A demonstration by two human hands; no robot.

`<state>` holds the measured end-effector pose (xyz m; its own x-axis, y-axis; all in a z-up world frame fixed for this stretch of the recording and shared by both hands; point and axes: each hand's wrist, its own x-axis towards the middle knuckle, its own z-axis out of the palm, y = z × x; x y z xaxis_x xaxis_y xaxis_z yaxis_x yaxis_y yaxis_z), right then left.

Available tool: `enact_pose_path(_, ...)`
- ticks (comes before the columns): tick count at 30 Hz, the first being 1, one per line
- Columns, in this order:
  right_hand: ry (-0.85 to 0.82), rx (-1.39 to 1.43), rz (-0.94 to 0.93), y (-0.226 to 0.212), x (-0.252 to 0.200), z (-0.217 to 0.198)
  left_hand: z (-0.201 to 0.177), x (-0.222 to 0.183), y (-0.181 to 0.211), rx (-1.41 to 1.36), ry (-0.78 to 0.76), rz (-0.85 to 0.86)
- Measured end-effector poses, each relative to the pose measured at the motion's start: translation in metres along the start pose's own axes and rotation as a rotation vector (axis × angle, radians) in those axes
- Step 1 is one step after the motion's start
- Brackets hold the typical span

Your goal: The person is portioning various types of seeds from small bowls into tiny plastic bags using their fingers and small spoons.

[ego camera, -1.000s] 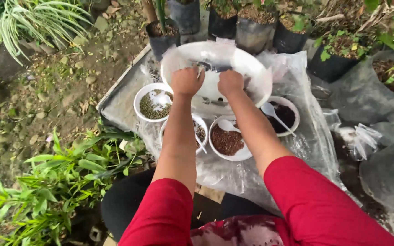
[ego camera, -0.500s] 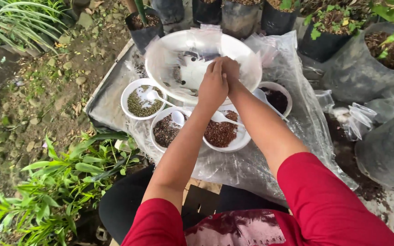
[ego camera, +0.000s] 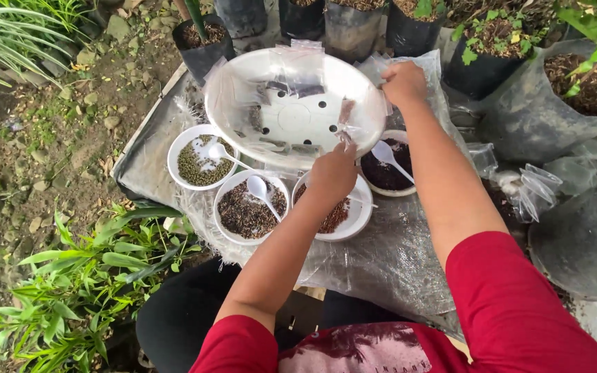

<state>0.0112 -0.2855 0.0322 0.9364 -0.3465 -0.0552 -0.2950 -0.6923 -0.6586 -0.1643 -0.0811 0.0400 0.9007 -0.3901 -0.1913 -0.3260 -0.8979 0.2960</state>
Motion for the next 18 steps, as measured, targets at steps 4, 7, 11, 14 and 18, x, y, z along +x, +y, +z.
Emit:
enact_pose_path(4,-0.053,-0.129,0.071,-0.012,-0.006,-0.003,0.001,0.003,-0.001,0.048,0.015,-0.014)
enact_pose_path(7,-0.068,-0.201,0.144,-0.015,-0.004,-0.008,0.005,0.008,-0.002,0.129,0.042,-0.013)
enact_pose_path(11,-0.056,-0.023,0.051,-0.013,-0.012,-0.019,0.013,0.007,-0.004,0.210,0.036,-0.011)
enact_pose_path(14,-0.015,0.023,-0.080,-0.006,-0.009,-0.022,0.021,0.009,-0.007,0.265,0.118,0.013)
enact_pose_path(18,0.086,0.037,-0.189,0.004,-0.004,-0.020,0.019,0.005,-0.007,0.282,0.071,-0.001)
